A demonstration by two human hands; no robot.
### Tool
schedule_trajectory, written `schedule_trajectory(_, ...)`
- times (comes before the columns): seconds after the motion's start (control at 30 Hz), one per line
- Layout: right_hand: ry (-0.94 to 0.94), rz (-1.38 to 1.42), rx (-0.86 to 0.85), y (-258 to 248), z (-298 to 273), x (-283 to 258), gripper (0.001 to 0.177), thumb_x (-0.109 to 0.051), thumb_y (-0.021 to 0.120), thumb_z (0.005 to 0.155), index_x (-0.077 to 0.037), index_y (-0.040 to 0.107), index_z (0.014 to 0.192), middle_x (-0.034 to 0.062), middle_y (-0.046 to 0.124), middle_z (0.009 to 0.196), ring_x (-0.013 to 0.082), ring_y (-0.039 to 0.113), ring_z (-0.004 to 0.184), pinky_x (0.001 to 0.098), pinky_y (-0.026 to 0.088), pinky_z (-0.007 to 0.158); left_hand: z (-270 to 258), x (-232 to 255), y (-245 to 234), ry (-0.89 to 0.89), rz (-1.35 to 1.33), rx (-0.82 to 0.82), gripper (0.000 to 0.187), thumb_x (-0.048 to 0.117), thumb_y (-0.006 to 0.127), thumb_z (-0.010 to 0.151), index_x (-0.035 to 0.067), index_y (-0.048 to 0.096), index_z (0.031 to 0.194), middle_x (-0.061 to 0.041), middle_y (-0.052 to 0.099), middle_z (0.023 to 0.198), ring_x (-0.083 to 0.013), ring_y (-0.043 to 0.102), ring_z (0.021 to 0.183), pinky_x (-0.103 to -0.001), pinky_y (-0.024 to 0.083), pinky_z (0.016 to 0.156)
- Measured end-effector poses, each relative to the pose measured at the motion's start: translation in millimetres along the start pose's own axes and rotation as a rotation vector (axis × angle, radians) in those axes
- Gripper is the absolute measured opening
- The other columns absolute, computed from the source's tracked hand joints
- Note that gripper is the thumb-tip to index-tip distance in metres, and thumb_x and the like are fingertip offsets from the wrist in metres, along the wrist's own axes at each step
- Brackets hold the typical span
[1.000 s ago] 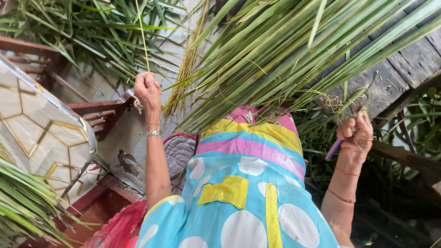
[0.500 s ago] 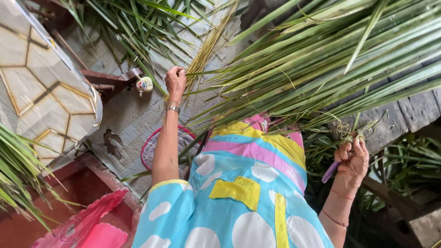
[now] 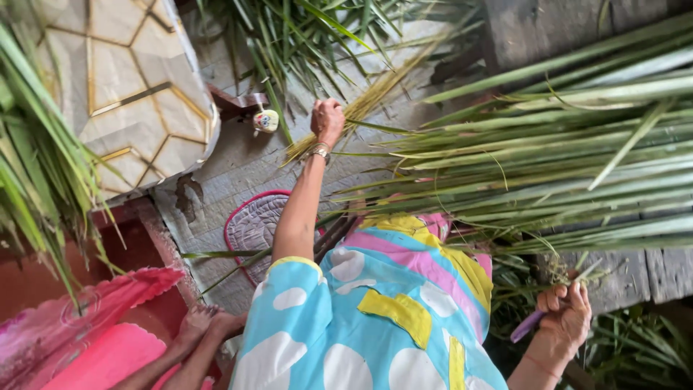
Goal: Stripping the leafy material from palm leaf ribs using a small knife
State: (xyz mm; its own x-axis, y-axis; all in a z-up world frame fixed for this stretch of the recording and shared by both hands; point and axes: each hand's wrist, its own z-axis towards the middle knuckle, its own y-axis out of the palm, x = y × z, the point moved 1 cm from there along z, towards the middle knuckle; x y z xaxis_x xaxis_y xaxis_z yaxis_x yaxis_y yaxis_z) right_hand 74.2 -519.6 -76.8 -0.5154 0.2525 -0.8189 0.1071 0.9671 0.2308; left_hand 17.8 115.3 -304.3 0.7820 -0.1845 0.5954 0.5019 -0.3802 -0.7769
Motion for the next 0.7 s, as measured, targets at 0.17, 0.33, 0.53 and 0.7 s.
schedule_trajectory(0.17, -0.004, -0.053, -0.013, 8, -2, 0, 0.013, -0.026, 0.057, 0.109, -0.020, 0.062, 0.119, -0.0078, 0.053, 0.073, 0.0032, 0.039, 0.052, 0.0221, 0.029, 0.050, 3, 5, -6, 0.016, 0.037, -0.011, 0.022, 0.017, 0.054, 0.080, 0.026, 0.074, 0.081, -0.012, 0.068, 0.097, -0.0379, 0.066, 0.094, -0.053, 0.052, 0.074)
schedule_trajectory(0.33, -0.007, -0.095, -0.035, 13, -2, 1, 0.024, -0.030, 0.061, 0.107, -0.018, 0.062, 0.129, -0.0091, 0.052, 0.072, 0.0017, 0.038, 0.051, 0.0222, 0.028, 0.050, 18, -4, 0, 0.043, 0.155, 0.005, 0.014, 0.023, 0.061, 0.081, 0.029, 0.073, 0.083, -0.003, 0.068, 0.099, -0.0333, 0.057, 0.106, -0.050, 0.041, 0.089)
schedule_trajectory(0.53, 0.009, -0.054, -0.008, 4, 2, 8, 0.005, -0.025, 0.063, 0.106, -0.024, 0.060, 0.109, -0.0064, 0.052, 0.074, 0.0038, 0.038, 0.051, 0.0235, 0.025, 0.051, 41, -8, 3, 0.119, 0.207, 0.079, 0.017, 0.019, 0.060, 0.081, 0.027, 0.075, 0.081, -0.002, 0.074, 0.093, -0.0306, 0.060, 0.098, -0.047, 0.036, 0.083)
schedule_trajectory(0.7, -0.034, -0.072, 0.005, 42, -31, -2, 0.027, -0.030, 0.057, 0.108, -0.015, 0.060, 0.131, -0.0092, 0.050, 0.077, 0.0001, 0.038, 0.057, 0.0196, 0.029, 0.056, 53, 3, 4, 0.184, 0.137, -0.002, 0.010, 0.014, 0.066, 0.074, 0.023, 0.071, 0.075, -0.004, 0.074, 0.083, -0.0327, 0.065, 0.088, -0.046, 0.038, 0.079)
